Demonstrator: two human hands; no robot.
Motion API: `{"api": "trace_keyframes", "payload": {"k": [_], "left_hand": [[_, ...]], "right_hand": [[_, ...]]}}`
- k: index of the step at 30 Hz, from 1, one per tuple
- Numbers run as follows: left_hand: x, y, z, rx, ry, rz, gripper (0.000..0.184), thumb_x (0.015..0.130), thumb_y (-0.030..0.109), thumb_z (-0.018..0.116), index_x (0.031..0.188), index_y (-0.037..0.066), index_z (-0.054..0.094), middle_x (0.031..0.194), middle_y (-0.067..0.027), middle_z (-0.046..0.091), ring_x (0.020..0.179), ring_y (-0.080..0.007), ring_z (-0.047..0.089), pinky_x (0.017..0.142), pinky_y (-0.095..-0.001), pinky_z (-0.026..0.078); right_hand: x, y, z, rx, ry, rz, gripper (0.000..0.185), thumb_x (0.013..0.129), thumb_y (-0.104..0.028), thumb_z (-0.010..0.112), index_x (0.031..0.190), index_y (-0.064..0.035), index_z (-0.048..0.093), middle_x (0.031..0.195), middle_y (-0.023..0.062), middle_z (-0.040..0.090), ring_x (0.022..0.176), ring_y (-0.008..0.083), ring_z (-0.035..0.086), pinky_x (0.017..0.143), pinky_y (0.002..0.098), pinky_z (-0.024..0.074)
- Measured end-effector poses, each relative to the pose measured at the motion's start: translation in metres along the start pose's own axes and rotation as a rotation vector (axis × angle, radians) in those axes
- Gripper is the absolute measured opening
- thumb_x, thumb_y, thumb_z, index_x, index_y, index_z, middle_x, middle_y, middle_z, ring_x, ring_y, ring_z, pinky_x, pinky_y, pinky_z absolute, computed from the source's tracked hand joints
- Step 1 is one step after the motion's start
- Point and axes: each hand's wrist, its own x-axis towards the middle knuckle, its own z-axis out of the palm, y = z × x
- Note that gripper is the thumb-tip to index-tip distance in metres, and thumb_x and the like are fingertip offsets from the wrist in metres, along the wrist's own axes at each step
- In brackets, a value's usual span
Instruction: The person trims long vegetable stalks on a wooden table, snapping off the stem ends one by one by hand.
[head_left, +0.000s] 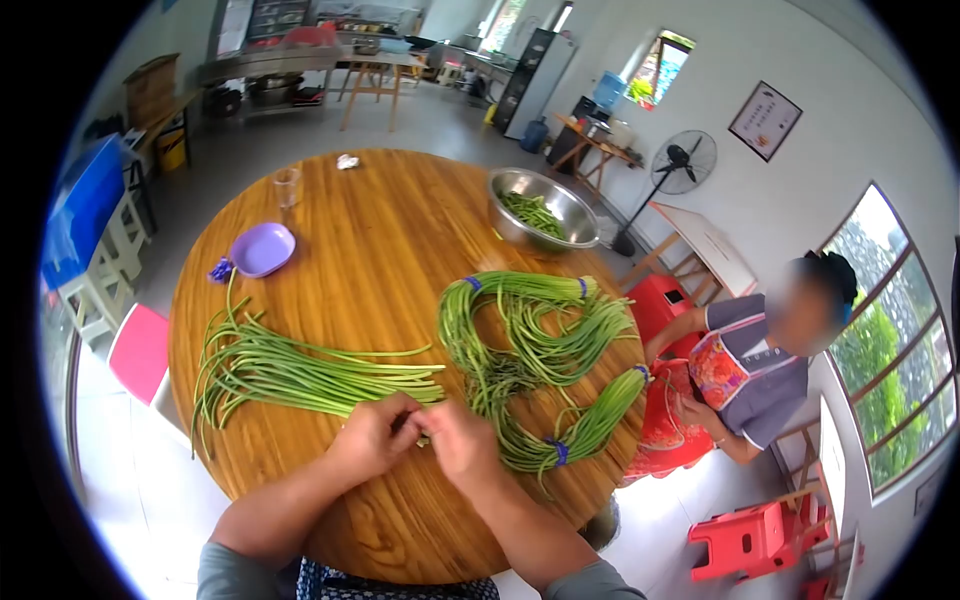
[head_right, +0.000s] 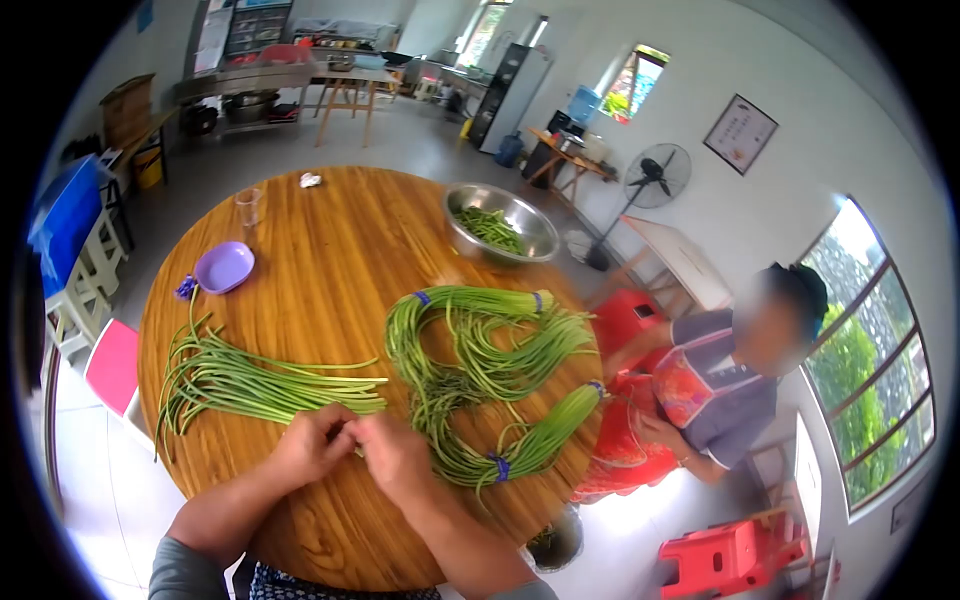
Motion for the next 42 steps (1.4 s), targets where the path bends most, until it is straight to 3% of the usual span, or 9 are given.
{"api": "trace_keyframes", "payload": {"k": [5, 8, 11, 19, 21, 24, 32, 34, 42], "left_hand": [[0.014, -0.031, -0.001, -0.293, 0.118, -0.199, 0.013, 0.099, 0.010, 0.056, 0.107, 0.003, 0.063, 0.078, -0.0015, 0.063, 0.066, -0.0114, 0.057, 0.060, -0.0265, 0.048], [0.013, -0.007, -0.018, -0.350, 0.115, -0.179, 0.021, 0.103, 0.011, 0.050, 0.117, -0.001, 0.060, 0.082, 0.0001, 0.060, 0.065, -0.0080, 0.051, 0.061, -0.0215, 0.044], [0.011, -0.018, -0.008, -0.100, 0.135, 0.072, 0.027, 0.101, 0.005, 0.051, 0.127, 0.003, 0.055, 0.077, -0.0011, 0.057, 0.062, -0.0113, 0.048, 0.059, -0.0254, 0.043], [-0.002, -0.002, 0.006, 0.155, -0.005, 0.153, 0.039, 0.094, -0.002, 0.054, 0.131, 0.000, 0.043, 0.089, -0.0178, 0.063, 0.076, -0.0331, 0.062, 0.070, -0.0368, 0.050], [-0.003, -0.002, 0.009, 0.088, -0.001, 0.176, 0.035, 0.093, -0.001, 0.055, 0.127, -0.001, 0.045, 0.091, -0.0208, 0.064, 0.078, -0.0373, 0.063, 0.070, -0.0380, 0.050], [-0.001, 0.008, 0.001, 0.167, 0.001, 0.130, 0.024, 0.093, 0.000, 0.056, 0.117, -0.001, 0.051, 0.092, -0.0224, 0.066, 0.078, -0.0391, 0.063, 0.071, -0.0379, 0.051], [0.005, -0.014, -0.004, -0.477, -0.167, -0.177, 0.015, 0.100, 0.014, 0.056, 0.106, 0.000, 0.057, 0.084, -0.0056, 0.061, 0.077, -0.0124, 0.059, 0.074, -0.0271, 0.050], [0.006, -0.011, -0.006, -0.479, -0.180, -0.194, 0.014, 0.101, 0.013, 0.055, 0.106, 0.000, 0.057, 0.086, -0.0041, 0.061, 0.079, -0.0119, 0.058, 0.076, -0.0266, 0.050], [0.002, 0.004, -0.009, -0.154, -0.237, -0.222, 0.017, 0.099, 0.013, 0.056, 0.109, -0.001, 0.057, 0.087, -0.0041, 0.064, 0.078, -0.0100, 0.059, 0.069, -0.0255, 0.048]], "right_hand": [[-0.005, -0.031, -0.002, 0.019, -0.001, -0.301, 0.015, 0.091, -0.012, 0.068, 0.091, -0.0025, 0.056, 0.071, 0.0090, 0.060, 0.060, 0.0209, 0.060, 0.052, 0.0331, 0.0470], [-0.007, -0.016, -0.009, 0.909, -0.134, 0.638, 0.018, 0.105, -0.023, 0.048, 0.097, -0.0072, 0.047, 0.088, 0.0047, 0.060, 0.055, 0.0085, 0.044, 0.049, 0.0236, 0.0356], [0.002, 0.003, -0.014, 1.330, -0.046, 0.894, 0.018, 0.106, -0.024, 0.044, 0.099, -0.0086, 0.047, 0.094, 0.0085, 0.058, 0.056, 0.0082, 0.042, 0.048, 0.0219, 0.0311], [-0.005, 0.014, 0.006, 0.891, -0.255, 0.876, 0.022, 0.104, -0.030, 0.052, 0.095, -0.0094, 0.049, 0.075, -0.0004, 0.050, 0.059, 0.0056, 0.042, 0.052, 0.0228, 0.0343], [-0.007, 0.019, 0.012, 0.513, -0.145, 0.506, 0.024, 0.103, -0.029, 0.054, 0.091, -0.0081, 0.050, 0.069, -0.0030, 0.045, 0.061, 0.0045, 0.041, 0.055, 0.0227, 0.0352], [-0.001, 0.013, 0.001, 0.327, -0.087, 0.506, 0.026, 0.104, -0.028, 0.053, 0.089, -0.0069, 0.050, 0.068, -0.0026, 0.044, 0.062, 0.0047, 0.040, 0.056, 0.0235, 0.0359], [-0.003, 0.016, 0.002, 0.665, -0.064, 0.730, 0.022, 0.103, -0.027, 0.054, 0.094, -0.0076, 0.050, 0.067, -0.0030, 0.044, 0.055, 0.0047, 0.036, 0.047, 0.0216, 0.0301], [-0.001, 0.014, -0.004, 1.061, -0.078, 0.846, 0.019, 0.102, -0.026, 0.056, 0.094, -0.0090, 0.051, 0.067, -0.0026, 0.045, 0.052, 0.0042, 0.035, 0.044, 0.0203, 0.0266], [0.000, 0.015, -0.006, 0.959, -0.059, 0.868, 0.015, 0.101, -0.022, 0.058, 0.094, -0.0101, 0.052, 0.067, -0.0022, 0.046, 0.049, 0.0036, 0.034, 0.043, 0.0202, 0.0232]]}}
